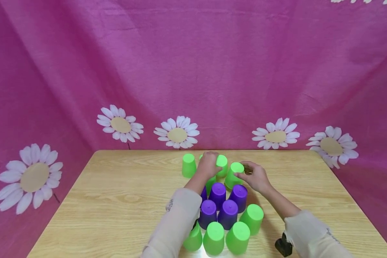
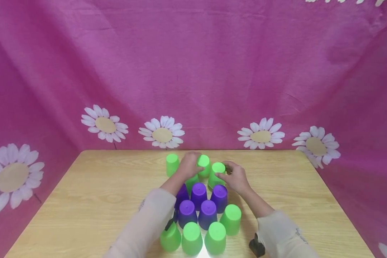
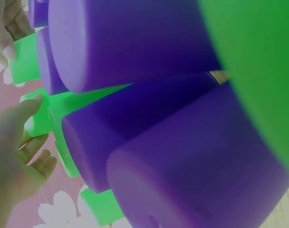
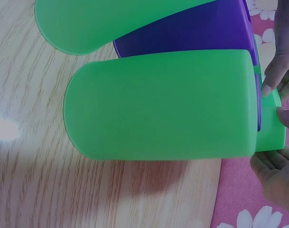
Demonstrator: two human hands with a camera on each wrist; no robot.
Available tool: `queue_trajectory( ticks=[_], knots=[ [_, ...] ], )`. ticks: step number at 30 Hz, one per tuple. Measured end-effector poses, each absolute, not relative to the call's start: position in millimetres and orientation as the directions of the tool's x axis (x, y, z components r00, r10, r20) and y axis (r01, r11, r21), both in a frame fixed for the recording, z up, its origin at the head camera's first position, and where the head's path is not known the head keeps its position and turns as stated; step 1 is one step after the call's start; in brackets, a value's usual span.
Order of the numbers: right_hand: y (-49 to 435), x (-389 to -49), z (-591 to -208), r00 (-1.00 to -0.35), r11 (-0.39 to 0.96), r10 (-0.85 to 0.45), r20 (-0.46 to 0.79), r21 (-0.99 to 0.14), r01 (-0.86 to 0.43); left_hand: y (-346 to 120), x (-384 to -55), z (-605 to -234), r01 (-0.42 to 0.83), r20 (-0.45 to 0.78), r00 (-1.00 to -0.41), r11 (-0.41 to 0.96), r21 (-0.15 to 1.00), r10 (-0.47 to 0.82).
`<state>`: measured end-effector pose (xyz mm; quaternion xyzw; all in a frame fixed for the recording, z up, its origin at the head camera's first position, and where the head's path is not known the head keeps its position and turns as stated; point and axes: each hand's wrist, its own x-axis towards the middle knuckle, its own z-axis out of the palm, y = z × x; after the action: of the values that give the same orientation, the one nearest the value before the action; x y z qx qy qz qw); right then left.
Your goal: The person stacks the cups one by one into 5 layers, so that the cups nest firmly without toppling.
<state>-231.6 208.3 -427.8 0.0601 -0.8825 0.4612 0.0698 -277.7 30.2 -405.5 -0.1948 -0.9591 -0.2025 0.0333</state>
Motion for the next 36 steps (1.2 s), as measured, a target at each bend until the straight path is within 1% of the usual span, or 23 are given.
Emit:
queue_trajectory(
  ticks=[4, 14, 18, 26, 36],
  knots=[
    [207.0, -233.1, -429.9, -0.982, 0.563, -0.038, 0.184, -0.808, -0.173, 33.1, -277.4, -405.0, 0.383, 0.125, -0.924, 0.884, 0.267, 0.362],
    [202.1, -233.8, -429.4, -0.985, 0.567, -0.015, 0.173, -0.81, -0.15, 39.8, -283.7, -409.1, 0.357, 0.042, -0.934, 0.928, 0.104, 0.354],
    [202.2, -234.3, -429.6, -0.984, 0.571, -0.012, 0.179, -0.807, -0.154, 41.5, -284.9, -408.6, 0.354, 0.025, -0.935, 0.932, 0.075, 0.353],
    [200.3, -234.5, -430.1, -0.982, 0.574, -0.003, 0.191, -0.803, -0.158, 42.9, -284.3, -409.1, 0.338, -0.011, -0.941, 0.94, 0.056, 0.339],
    [200.5, -232.3, -428.4, -0.984, 0.575, 0.0, 0.179, -0.805, -0.146, 42.2, -284.5, -408.7, 0.327, -0.026, -0.944, 0.942, 0.069, 0.329]
  ],
)
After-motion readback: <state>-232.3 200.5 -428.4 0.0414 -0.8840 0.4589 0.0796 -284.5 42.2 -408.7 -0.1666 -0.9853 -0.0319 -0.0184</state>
